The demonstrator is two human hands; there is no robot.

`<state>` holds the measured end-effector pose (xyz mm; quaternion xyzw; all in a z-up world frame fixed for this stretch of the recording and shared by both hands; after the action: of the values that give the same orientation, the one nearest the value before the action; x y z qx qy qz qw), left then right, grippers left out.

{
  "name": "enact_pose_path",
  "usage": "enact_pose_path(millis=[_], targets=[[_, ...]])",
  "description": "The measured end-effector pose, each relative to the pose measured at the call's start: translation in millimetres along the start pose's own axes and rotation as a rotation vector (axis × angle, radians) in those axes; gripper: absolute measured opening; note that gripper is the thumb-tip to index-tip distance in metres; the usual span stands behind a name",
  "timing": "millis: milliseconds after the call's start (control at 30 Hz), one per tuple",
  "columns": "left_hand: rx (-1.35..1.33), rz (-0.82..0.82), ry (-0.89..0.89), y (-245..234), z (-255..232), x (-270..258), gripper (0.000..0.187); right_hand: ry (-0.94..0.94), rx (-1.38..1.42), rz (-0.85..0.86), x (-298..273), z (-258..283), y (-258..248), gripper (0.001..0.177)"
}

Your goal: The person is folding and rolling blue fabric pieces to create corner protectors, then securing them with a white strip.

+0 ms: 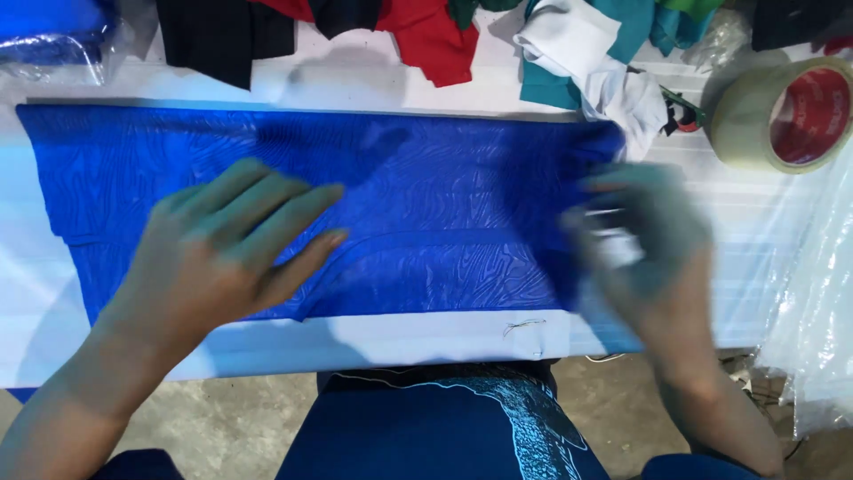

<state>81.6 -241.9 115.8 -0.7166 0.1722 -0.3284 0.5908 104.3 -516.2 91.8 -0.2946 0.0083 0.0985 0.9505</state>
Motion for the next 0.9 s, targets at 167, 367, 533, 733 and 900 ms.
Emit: enact_pose_path(millis=[167, 367, 533, 733, 900], targets=[[0.085, 0.013, -0.026, 30.9, -3.8, 42.1, 0.024, -0.104, 0.095, 0.227, -6.3, 49.3, 24.5, 0.035], [0.037, 0.005, 0.037, 90.2, -24.5, 97.8, 0.045, -0.089, -0.165, 0.004, -3.1, 9.2, -7.4, 0.014], [0.157, 0.097, -0.017, 116.5, -37.9, 121.9, 0.06, -0.109, -0.199, 0.238, -22.0, -18.2, 29.9, 0.058], [0.108, 0.046, -0.033, 114.5, -36.1, 132.5, 0.027, -0.273, -0.304, 0.258, -37.8, -19.7, 59.7, 0.034], [-0.269, 0.174, -0.111, 119.9, -28.8, 132.2, 0.012, -0.392, -0.24, 0.337, -47.3, -4.1, 62.3, 0.024]])
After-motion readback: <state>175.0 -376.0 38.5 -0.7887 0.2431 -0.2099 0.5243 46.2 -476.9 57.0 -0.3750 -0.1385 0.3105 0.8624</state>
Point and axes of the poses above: each hand's wrist, its own x-axis towards the middle knuckle, its own y-axis out of the palm, z = x × y, the point moved 10 cm from there along x, towards the middle knuckle, and after that the axes turned 9 degrees about x, right-handed, at the moved point
